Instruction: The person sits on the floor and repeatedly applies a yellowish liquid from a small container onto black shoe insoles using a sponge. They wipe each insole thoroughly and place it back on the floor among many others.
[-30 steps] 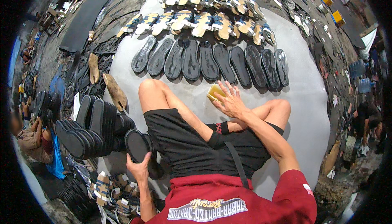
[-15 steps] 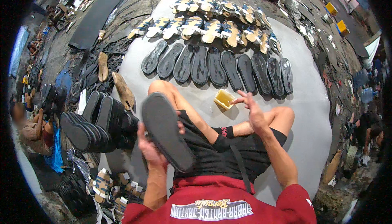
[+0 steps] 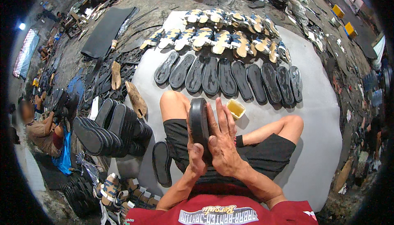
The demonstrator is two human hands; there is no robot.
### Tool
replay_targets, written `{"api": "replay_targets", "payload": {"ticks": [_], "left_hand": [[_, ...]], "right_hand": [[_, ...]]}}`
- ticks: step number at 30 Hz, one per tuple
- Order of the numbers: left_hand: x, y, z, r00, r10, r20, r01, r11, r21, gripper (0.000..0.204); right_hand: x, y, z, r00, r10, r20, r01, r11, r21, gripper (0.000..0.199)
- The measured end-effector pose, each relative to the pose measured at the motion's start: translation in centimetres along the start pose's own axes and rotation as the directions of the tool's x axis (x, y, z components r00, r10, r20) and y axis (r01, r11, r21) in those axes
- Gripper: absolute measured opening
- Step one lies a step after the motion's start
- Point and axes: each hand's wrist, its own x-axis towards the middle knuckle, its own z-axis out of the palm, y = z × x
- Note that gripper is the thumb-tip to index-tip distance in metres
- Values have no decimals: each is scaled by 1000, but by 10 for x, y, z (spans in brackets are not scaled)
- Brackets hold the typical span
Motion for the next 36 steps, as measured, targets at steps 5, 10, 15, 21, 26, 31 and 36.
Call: {"api": "replay_targets", "payload": {"ticks": [5, 10, 15, 21, 26, 31, 36], "left_hand": [[0, -10, -5, 995, 58, 80, -59, 998, 11, 77], [-3, -8, -8, 999, -7, 52, 4, 998, 60, 74], [-6, -3, -10, 996, -85, -38, 89, 989, 119, 69], [3, -54, -63, 998, -69, 6, 68, 996, 60, 61], [6, 6, -13, 984, -150, -94, 156, 986, 58, 63], [14, 13, -13, 952, -306, -27, 300, 945, -132, 69], [18, 22, -15, 905, -423, 48, 423, 882, -208, 67]], "right_hand": [[2, -1, -7, 999, -7, 43, 9, 999, -52, 72], [7, 4, -8, 1000, -12, 24, 16, 985, -170, 71], [13, 10, -11, 999, -1, 49, 15, 961, -277, 68], [16, 19, -13, 994, 23, 103, 13, 941, -338, 68], [19, 25, -19, 989, 28, 146, 29, 926, -375, 67], [22, 27, -27, 983, 20, 180, 57, 910, -410, 64], [24, 30, -36, 970, 3, 243, 110, 887, -448, 59]]}}
